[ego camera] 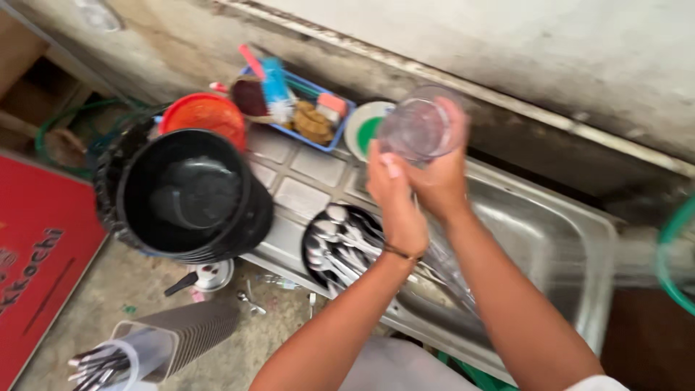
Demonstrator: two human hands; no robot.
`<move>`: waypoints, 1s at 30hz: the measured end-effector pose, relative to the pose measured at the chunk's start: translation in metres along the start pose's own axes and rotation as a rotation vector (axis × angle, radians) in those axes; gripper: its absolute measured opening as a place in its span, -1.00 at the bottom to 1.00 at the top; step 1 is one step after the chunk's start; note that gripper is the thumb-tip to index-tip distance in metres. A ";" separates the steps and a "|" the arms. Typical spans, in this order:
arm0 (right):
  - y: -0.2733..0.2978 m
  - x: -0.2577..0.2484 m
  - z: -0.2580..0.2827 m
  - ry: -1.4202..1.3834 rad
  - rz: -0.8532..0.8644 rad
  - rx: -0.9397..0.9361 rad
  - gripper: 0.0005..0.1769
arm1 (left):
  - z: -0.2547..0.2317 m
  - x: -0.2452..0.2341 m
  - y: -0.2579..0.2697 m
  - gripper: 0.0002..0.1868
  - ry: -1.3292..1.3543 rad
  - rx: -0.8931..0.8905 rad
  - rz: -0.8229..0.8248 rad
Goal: The person washes plastic cups and straws in a sink using a sponge and running water. They rinse the items, scrub them with soap, and place them in the sink. The person also handles a red strainer and a green sponge during the process.
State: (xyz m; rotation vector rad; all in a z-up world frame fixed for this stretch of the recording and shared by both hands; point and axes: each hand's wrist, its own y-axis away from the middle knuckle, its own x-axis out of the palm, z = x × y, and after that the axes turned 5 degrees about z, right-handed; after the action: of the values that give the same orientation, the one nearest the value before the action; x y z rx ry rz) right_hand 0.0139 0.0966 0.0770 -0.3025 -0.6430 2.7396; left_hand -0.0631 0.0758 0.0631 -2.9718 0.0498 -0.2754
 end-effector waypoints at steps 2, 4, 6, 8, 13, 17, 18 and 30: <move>0.019 -0.049 0.003 0.203 -0.056 0.028 0.09 | 0.009 0.030 0.020 -0.31 -0.009 -0.083 0.119; 0.045 -0.098 0.001 0.430 -0.084 0.076 0.07 | 0.034 0.059 0.037 -0.32 0.142 -0.247 0.260; 0.074 -0.142 -0.005 0.554 -0.106 0.144 0.10 | 0.071 0.089 0.059 -0.33 0.209 -0.385 0.395; 0.106 -0.180 -0.016 0.662 -0.093 0.236 0.11 | 0.117 0.118 0.085 -0.35 0.191 -0.488 0.519; 0.183 -0.252 -0.055 0.833 0.088 0.542 0.18 | 0.236 0.164 0.158 -0.45 0.185 -0.998 0.573; 0.218 -0.289 -0.101 0.924 0.198 0.582 0.24 | 0.284 0.143 0.184 -0.58 -0.186 -0.347 0.686; 0.225 -0.296 -0.115 0.934 0.219 0.622 0.26 | 0.288 0.133 0.188 -0.60 -0.183 -0.394 0.633; 0.234 -0.286 -0.198 0.721 0.167 0.454 -0.84 | 0.238 -0.016 0.163 -0.69 0.364 -0.961 -0.039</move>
State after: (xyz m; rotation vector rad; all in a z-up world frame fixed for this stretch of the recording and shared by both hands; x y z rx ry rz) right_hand 0.2752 -0.1230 -0.1667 -1.1792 0.1971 2.5435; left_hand -0.0382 -0.0477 -0.1968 -3.7972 0.2235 -1.0587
